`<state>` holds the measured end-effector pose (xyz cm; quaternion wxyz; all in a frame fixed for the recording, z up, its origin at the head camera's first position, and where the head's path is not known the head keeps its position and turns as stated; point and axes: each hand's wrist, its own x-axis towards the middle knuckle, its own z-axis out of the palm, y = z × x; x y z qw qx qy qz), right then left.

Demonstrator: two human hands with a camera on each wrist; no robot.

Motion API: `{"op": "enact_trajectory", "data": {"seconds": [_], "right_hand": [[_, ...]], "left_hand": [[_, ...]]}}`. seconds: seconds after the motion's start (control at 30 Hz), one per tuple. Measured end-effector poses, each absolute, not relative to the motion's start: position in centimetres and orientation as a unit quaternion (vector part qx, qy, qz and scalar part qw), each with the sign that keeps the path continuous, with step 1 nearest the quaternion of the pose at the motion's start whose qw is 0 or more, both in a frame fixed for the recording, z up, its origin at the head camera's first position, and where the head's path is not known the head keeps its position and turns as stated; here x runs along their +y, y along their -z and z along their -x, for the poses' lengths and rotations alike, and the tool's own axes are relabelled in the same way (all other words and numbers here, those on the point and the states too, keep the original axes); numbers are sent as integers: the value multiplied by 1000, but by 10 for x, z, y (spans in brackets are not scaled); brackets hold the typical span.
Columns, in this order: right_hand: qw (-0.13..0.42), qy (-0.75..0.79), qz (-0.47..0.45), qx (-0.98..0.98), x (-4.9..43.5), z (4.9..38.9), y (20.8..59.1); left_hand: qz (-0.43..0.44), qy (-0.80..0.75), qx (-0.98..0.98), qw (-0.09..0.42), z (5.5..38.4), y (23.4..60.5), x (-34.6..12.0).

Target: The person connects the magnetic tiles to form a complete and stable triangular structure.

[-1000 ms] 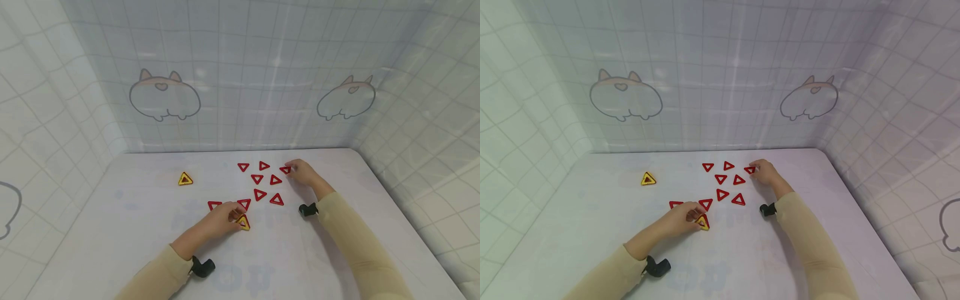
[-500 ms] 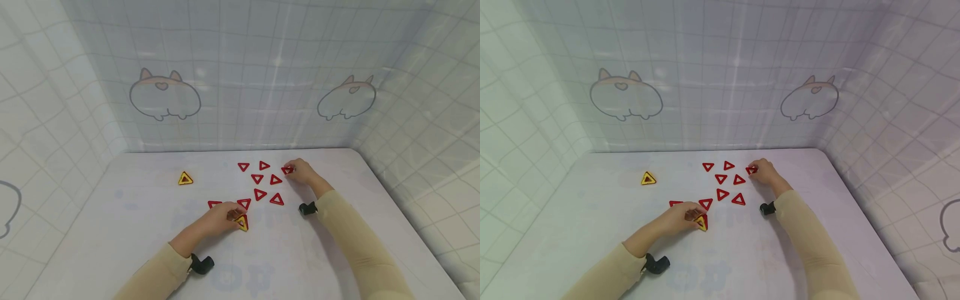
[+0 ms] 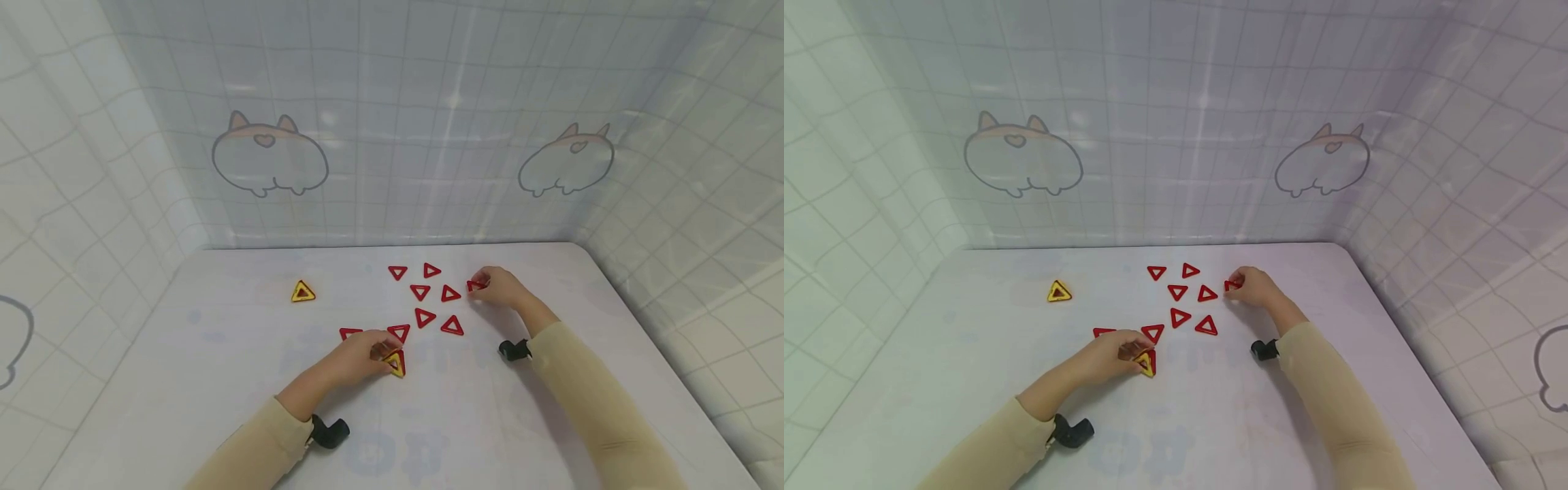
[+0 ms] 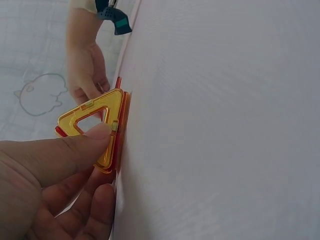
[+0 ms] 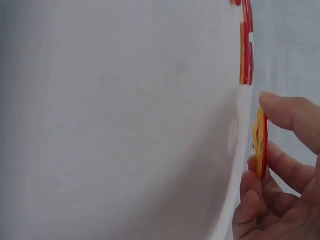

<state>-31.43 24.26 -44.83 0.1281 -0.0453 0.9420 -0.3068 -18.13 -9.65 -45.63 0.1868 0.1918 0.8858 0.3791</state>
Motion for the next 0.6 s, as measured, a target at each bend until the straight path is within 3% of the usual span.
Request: {"op": "enact_trajectory", "data": {"seconds": [0.6], "right_hand": [[138, 316, 93, 934, 229, 265, 441]], "left_hand": [[-195, -377, 886, 186, 183, 459, -97]]}}
